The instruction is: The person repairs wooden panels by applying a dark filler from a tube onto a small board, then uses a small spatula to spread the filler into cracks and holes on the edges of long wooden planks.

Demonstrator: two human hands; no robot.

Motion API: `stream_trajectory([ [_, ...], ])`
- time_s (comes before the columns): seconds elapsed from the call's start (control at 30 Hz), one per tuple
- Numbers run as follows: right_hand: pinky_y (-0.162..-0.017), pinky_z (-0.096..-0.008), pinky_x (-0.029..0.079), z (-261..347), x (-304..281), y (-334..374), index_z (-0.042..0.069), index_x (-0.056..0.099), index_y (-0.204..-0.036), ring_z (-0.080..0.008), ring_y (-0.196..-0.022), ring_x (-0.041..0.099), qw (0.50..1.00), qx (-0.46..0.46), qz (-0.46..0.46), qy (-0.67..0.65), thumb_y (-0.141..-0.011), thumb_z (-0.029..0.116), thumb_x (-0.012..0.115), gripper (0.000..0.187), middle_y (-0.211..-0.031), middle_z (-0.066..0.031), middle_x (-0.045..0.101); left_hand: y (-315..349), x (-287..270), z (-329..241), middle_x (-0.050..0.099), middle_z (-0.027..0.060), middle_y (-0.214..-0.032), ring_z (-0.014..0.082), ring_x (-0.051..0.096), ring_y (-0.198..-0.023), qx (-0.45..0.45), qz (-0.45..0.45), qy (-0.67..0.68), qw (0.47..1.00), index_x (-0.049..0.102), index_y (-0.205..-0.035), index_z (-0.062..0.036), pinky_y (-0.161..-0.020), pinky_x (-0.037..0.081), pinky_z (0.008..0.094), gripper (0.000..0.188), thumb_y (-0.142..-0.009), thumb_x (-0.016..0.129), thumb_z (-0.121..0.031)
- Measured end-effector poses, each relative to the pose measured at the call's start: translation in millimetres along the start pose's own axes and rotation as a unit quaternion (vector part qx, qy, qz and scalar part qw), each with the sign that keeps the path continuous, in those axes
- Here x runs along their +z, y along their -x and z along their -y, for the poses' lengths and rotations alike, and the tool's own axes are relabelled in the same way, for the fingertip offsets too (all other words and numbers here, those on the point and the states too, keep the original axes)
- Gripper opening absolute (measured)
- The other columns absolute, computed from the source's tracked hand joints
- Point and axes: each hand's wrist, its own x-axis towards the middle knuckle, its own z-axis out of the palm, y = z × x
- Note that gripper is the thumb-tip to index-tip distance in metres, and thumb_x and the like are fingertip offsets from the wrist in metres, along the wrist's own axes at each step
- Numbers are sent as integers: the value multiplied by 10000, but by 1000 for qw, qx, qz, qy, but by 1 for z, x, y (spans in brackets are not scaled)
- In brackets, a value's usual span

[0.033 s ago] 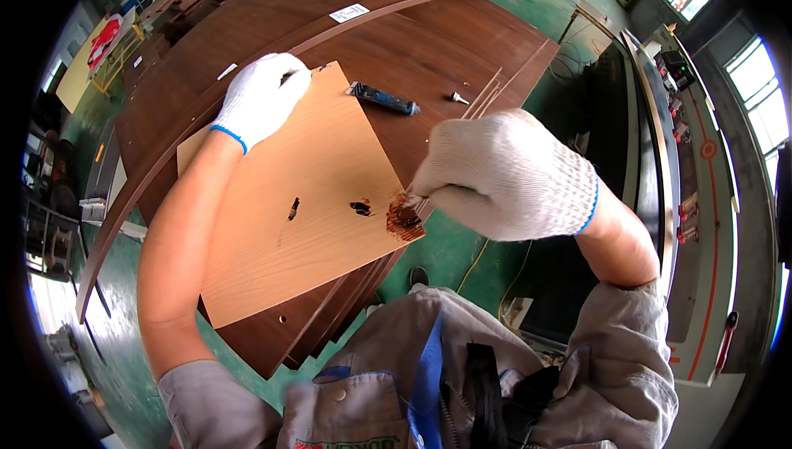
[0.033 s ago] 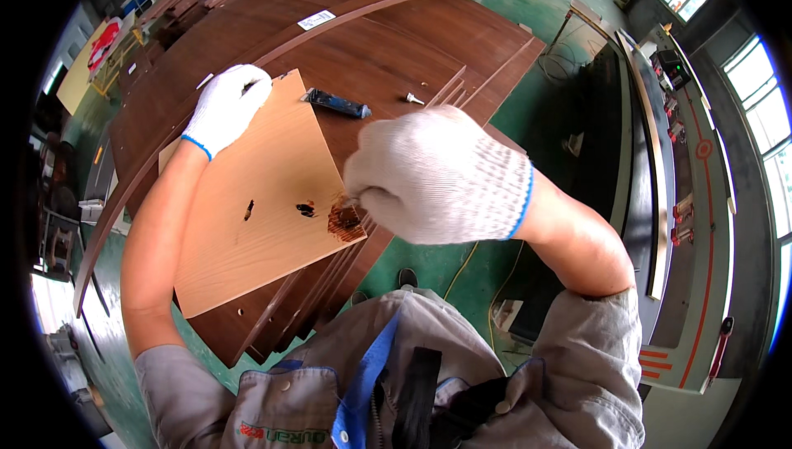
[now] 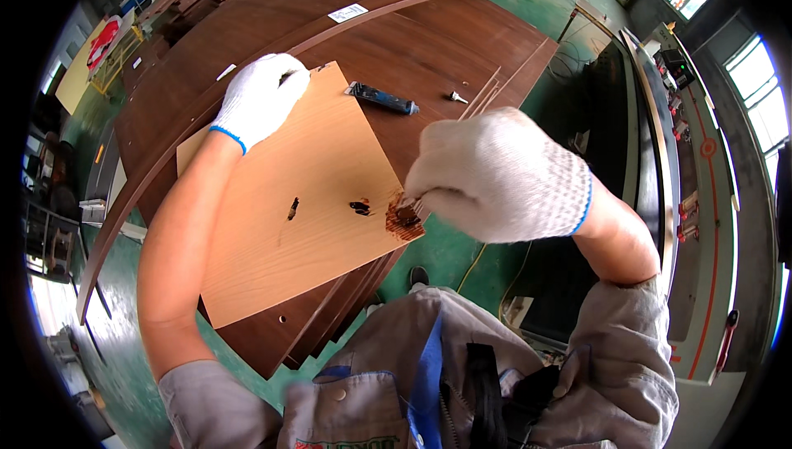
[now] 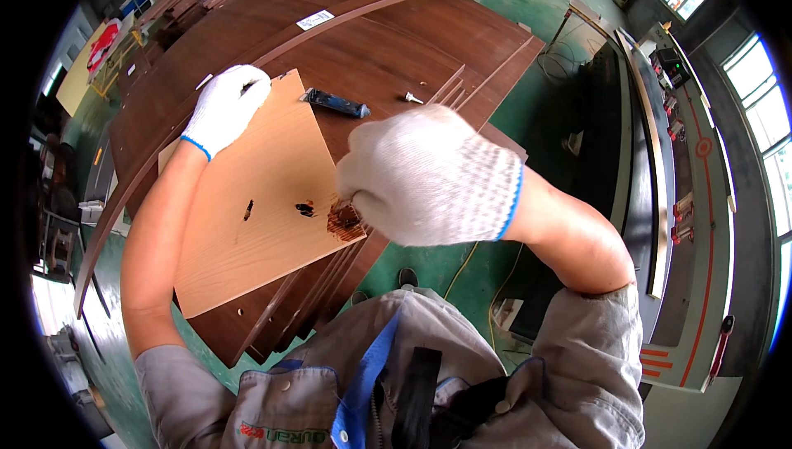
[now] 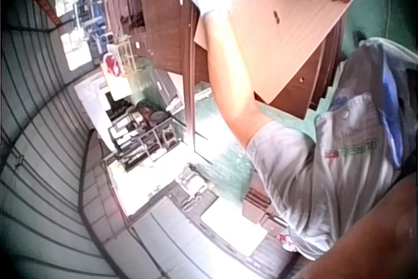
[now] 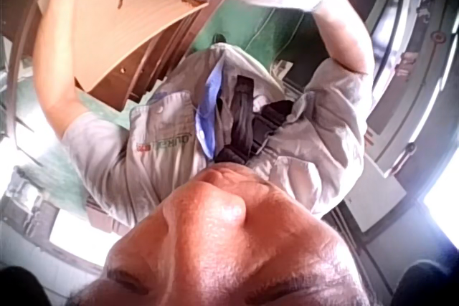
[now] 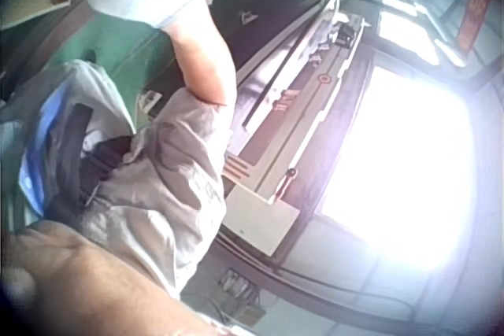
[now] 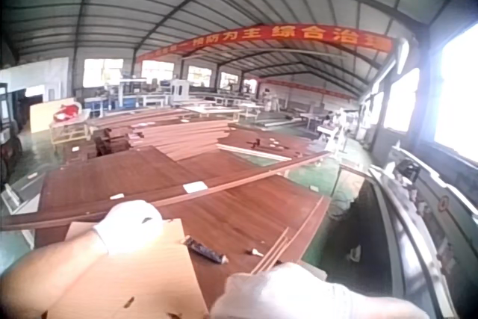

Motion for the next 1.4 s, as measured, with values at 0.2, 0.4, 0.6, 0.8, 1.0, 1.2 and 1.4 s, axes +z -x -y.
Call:
stream_trajectory([
  [0.2, -707, -431, 578, 6, -13, 2, 101, 738, -845, -329, -791, 702, 993, -21, 98, 64, -836, 175, 681, 94, -826, -107, 667, -1, 0, 2, 736, 157, -1004, 351, 690, -978, 10, -10, 0, 1000, 730, -983, -35, -871, 540, 446, 234, -985, 644, -253],
  [0.4, -750, -412, 590, -24, 13, 15, 45, 778, -984, -318, -811, 719, 991, -11, -31, -133, -845, 49, 691, 164, -889, -127, 713, 2, -2, 1, 728, 153, -1029, 321, 691, -974, -9, 4, -1, 1000, 717, -1023, -7, -886, 543, 411, 195, -979, 680, -193],
  [0.6, -788, -395, 569, -35, 92, 55, 13, 749, -1061, -319, -880, 700, 947, -47, -186, -259, -856, -73, 730, 223, -993, -151, 715, -1, 1, -2, 726, 142, -1023, 303, 692, -955, -3, 3, 7, 1000, 715, -1020, -6, -873, 541, 399, 190, -982, 676, -188],
  [0.8, -716, -377, 572, -27, 73, 52, 32, 743, -1009, -300, -821, 703, 963, -62, -185, -185, -797, -54, 739, 229, -987, -134, 712, 2, -1, -2, 722, 127, -1007, 298, 686, -927, -19, 2, -5, 1000, 716, -1017, -14, -863, 538, 391, 183, -981, 678, -189],
  [1.0, -709, -373, 580, -27, 40, 43, 37, 765, -955, -311, -799, 712, 982, -28, -127, -135, -796, -50, 744, 182, -932, -132, 711, 1, -1, 4, 720, 140, -1006, 312, 685, -936, -8, -11, 4, 1000, 715, -1012, -15, -867, 539, 403, 190, -981, 673, -198],
  [1.2, -648, -399, 566, -18, 18, 30, 96, 762, -886, -304, -728, 698, 992, -28, -90, -79, -776, 13, 719, 144, -824, -84, 672, -1, 1, 0, 717, 146, -1001, 308, 682, -942, -12, -4, 2, 1000, 716, -1011, -15, -864, 537, 406, 202, -982, 665, -209],
  [1.4, -655, -428, 567, 4, 11, 7, 115, 789, -900, -316, -742, 701, 1000, -6, 2, 12, -831, 130, 678, 131, -837, -91, 666, 0, 1, 3, 716, 147, -995, 308, 680, -922, -4, -5, 5, 1000, 716, -1008, -14, -855, 537, 412, 206, -983, 660, -211],
])
